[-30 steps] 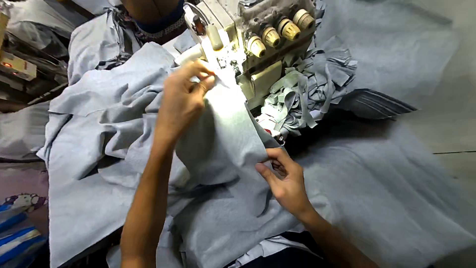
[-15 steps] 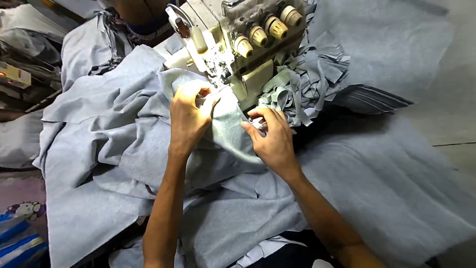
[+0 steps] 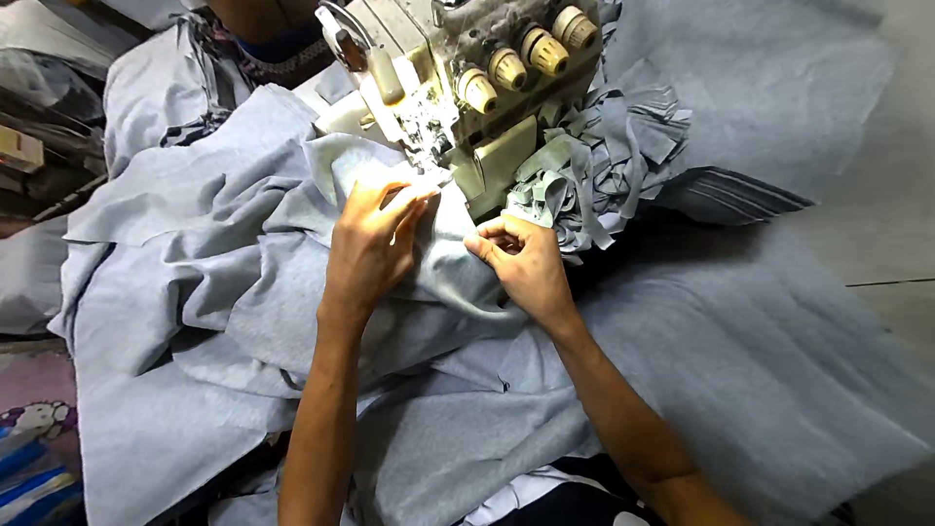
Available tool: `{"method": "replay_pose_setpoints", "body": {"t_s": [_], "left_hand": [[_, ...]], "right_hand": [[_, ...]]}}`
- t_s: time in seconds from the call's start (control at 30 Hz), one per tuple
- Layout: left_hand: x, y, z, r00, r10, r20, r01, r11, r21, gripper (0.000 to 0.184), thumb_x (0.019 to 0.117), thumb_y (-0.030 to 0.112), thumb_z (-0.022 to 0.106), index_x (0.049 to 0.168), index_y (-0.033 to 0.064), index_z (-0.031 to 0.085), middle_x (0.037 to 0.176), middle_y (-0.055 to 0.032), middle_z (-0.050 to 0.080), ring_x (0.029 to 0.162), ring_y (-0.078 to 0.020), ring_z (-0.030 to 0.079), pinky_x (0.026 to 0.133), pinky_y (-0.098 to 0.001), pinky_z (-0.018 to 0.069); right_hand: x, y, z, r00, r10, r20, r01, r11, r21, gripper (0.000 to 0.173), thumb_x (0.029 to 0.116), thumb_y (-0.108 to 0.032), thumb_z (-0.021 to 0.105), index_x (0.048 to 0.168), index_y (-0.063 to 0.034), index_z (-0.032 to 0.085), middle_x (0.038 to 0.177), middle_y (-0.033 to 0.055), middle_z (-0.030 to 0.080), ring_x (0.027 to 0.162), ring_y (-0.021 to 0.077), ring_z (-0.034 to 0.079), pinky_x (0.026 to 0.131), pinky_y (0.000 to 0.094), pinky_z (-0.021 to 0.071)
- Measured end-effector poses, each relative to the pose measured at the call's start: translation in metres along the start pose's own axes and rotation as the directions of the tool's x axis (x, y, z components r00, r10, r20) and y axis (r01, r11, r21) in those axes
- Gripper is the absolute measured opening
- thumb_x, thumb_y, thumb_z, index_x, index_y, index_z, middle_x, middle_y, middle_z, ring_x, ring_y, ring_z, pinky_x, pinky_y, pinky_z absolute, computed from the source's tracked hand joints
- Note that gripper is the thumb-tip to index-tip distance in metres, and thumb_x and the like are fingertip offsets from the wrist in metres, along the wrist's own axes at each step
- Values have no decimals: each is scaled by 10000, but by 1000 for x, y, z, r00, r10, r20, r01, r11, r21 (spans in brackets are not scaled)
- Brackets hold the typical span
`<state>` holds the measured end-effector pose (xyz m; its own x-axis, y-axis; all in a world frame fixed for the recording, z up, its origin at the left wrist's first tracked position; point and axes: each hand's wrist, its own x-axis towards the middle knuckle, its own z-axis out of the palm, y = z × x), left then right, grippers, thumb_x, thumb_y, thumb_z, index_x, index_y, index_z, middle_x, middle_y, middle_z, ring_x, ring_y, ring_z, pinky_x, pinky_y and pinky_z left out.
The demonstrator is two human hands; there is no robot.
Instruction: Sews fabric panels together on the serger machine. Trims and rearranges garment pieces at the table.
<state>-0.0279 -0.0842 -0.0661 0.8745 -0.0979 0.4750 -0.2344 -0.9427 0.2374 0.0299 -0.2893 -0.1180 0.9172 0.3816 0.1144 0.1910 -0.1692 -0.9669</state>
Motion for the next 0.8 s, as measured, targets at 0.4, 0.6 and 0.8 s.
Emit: {"method": "replay_pose_setpoints", "body": {"t_s": [0.4, 0.6, 0.8], "left_hand": [[-29, 15, -2, 988, -155, 15, 151, 976, 156, 388, 1003, 95, 489, 1353, 106, 657, 1335, -162, 618, 1231, -323, 587, 1015, -431, 491], [-32, 28, -3, 968, -249, 25, 235, 938, 254, 401, 1056, 242, 448, 1381, 113, 645, 1320, -153, 630, 1238, -316, 588, 1001, -440, 501], [-26, 32, 1, 968, -250, 19, 234, 929, 286, 424, 1068, 296, 418, 1315, 70, 677, 1216, -163, 668, 1241, -335, 583, 1014, -459, 488]], "right_hand": [[-4, 0, 5, 998, -19, 54, 17, 999, 45, 94, 925, -210, 763, 979, -137, 741, 854, -46, 726, 730, 29, 679, 649, 197, 577], [-6, -4, 8, 997, -41, 66, 38, 999, 32, 105, 931, -231, 741, 969, -134, 740, 816, -52, 715, 694, 12, 658, 618, 177, 554], [-4, -6, 7, 999, -39, 34, 38, 999, 34, 108, 926, -241, 755, 942, -135, 736, 800, -58, 709, 680, 6, 647, 603, 170, 539]]}}
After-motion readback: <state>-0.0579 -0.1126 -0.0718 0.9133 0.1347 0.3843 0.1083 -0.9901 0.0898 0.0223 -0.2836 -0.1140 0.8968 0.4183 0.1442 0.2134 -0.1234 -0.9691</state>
